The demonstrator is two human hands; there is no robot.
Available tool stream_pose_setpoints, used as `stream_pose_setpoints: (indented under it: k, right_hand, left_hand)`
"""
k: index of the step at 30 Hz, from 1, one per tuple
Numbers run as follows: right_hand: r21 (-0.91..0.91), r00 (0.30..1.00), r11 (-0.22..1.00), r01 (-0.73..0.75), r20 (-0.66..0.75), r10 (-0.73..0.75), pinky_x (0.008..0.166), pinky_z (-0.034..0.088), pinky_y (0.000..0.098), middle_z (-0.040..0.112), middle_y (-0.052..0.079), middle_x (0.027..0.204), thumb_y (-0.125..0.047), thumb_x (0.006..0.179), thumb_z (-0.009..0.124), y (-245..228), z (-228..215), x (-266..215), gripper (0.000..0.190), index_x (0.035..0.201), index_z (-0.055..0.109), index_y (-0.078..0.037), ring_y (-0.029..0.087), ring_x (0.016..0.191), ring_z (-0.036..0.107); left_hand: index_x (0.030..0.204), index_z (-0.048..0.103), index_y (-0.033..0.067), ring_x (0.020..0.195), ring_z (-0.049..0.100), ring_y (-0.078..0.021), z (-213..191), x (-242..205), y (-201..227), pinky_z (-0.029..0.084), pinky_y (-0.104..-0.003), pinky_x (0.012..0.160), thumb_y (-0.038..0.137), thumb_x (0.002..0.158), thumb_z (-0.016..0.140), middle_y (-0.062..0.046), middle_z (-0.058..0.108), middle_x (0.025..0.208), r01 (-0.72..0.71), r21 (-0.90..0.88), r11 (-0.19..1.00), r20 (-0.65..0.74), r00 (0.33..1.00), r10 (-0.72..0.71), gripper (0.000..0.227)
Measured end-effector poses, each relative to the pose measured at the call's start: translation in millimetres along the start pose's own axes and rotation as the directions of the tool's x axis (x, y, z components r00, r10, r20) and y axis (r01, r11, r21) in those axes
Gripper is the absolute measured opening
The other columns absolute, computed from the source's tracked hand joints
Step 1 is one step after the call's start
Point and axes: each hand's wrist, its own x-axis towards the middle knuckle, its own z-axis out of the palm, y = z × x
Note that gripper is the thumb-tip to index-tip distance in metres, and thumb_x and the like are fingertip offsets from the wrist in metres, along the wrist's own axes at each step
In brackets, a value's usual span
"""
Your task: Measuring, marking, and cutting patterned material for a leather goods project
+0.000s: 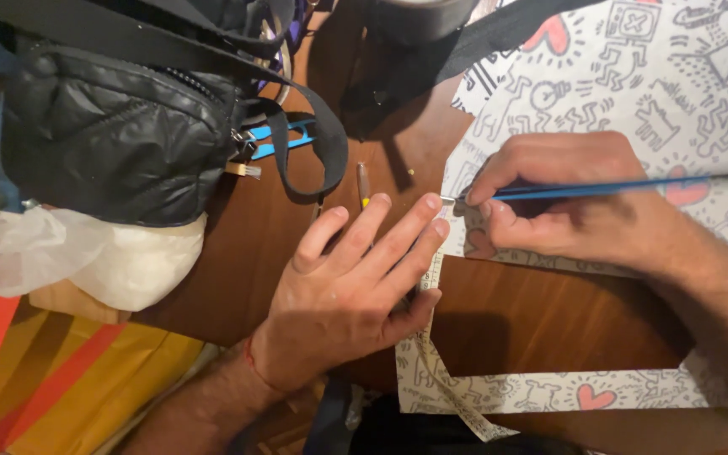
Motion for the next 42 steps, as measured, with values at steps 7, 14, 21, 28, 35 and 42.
stream_pose_setpoints:
  k: [7, 14, 21, 28, 35, 42]
  right_hand:
    - [0.278, 0.974, 0.945, -0.173, -0.096, 0.207, 0.066, 0.052, 0.0214, 0.072, 0.009, 0.084, -0.009, 0.094, 0.067, 5.2, 0.9, -9.3, 0.011, 0.09, 0.07, 0.001, 0.013, 0.073, 0.066]
    - [0.183, 0.982, 0.973, -0.138, -0.099, 0.158, 0.071, 0.051, 0.0231, 0.072, 0.009, 0.088, -0.006, 0.096, 0.068, 11.8, 2.2, -13.9, 0.008, 0.093, 0.07, 0.001, 0.013, 0.077, 0.066]
    - [0.116, 0.961, 0.955, 0.273, 0.014, -0.276, 0.056, 0.056, 0.0222, 0.073, 0.012, 0.081, -0.012, 0.09, 0.064, -6.7, -0.9, -13.5, 0.014, 0.09, 0.069, 0.001, 0.017, 0.067, 0.072]
    - [0.045, 0.975, 0.99, 0.131, 0.176, -0.137, 0.068, 0.057, 0.021, 0.078, -0.001, 0.088, -0.006, 0.085, 0.067, -1.9, 10.0, -10.7, 0.01, 0.09, 0.074, -0.012, 0.01, 0.072, 0.073]
    - [0.0, 0.976, 0.991, 0.131, 0.174, -0.129, 0.065, 0.052, 0.0224, 0.076, -0.003, 0.086, -0.004, 0.083, 0.068, -2.0, 12.2, -10.9, 0.012, 0.09, 0.072, -0.013, 0.01, 0.067, 0.067]
    - [0.084, 0.97, 0.991, 0.107, 0.209, -0.122, 0.067, 0.054, 0.021, 0.077, 0.0, 0.089, -0.004, 0.086, 0.067, -1.9, 9.6, -9.7, 0.011, 0.093, 0.073, -0.01, 0.01, 0.071, 0.071]
  left_hand:
    - [0.137, 0.069, 0.0195, 0.124, 0.062, -0.023, -2.6, -3.4, -6.3, 0.041, -0.045, 0.104, 0.053, 0.109, 0.041, 0.004, 0.06, 0.149, 0.017, -0.128, 0.992, 0.043, 0.999, -0.012, 0.053]
    - [0.145, 0.064, 0.0199, 0.128, 0.059, -0.0242, -6.0, -7.5, -6.6, 0.031, -0.047, 0.113, 0.056, 0.104, 0.056, 0.004, 0.054, 0.155, 0.014, -0.131, 0.991, 0.106, 0.994, 0.0, 0.055]
    - [0.148, 0.062, 0.017, 0.129, 0.058, -0.028, -5.5, -10.5, -7.8, 0.026, -0.05, 0.118, 0.062, 0.099, 0.065, 0.001, 0.053, 0.157, -0.019, -0.124, 0.992, 0.121, 0.992, 0.034, 0.067]
    - [0.148, 0.063, 0.016, 0.13, 0.057, -0.0291, -5.3, -11.2, -7.8, 0.025, -0.052, 0.119, 0.064, 0.098, 0.068, 0.001, 0.052, 0.157, -0.028, -0.126, 0.992, 0.123, 0.991, 0.044, 0.07]
    - [0.146, 0.064, 0.0138, 0.13, 0.057, -0.0299, -5.6, -11.3, -9.0, 0.023, -0.052, 0.12, 0.063, 0.099, 0.067, -0.001, 0.053, 0.157, -0.033, -0.156, 0.987, 0.112, 0.992, 0.051, 0.068]
    - [0.145, 0.065, 0.0137, 0.129, 0.057, -0.0295, -5.5, -10.7, -7.6, 0.024, -0.051, 0.12, 0.063, 0.098, 0.068, 0.0, 0.053, 0.157, -0.034, -0.145, 0.989, 0.101, 0.994, 0.049, 0.068]
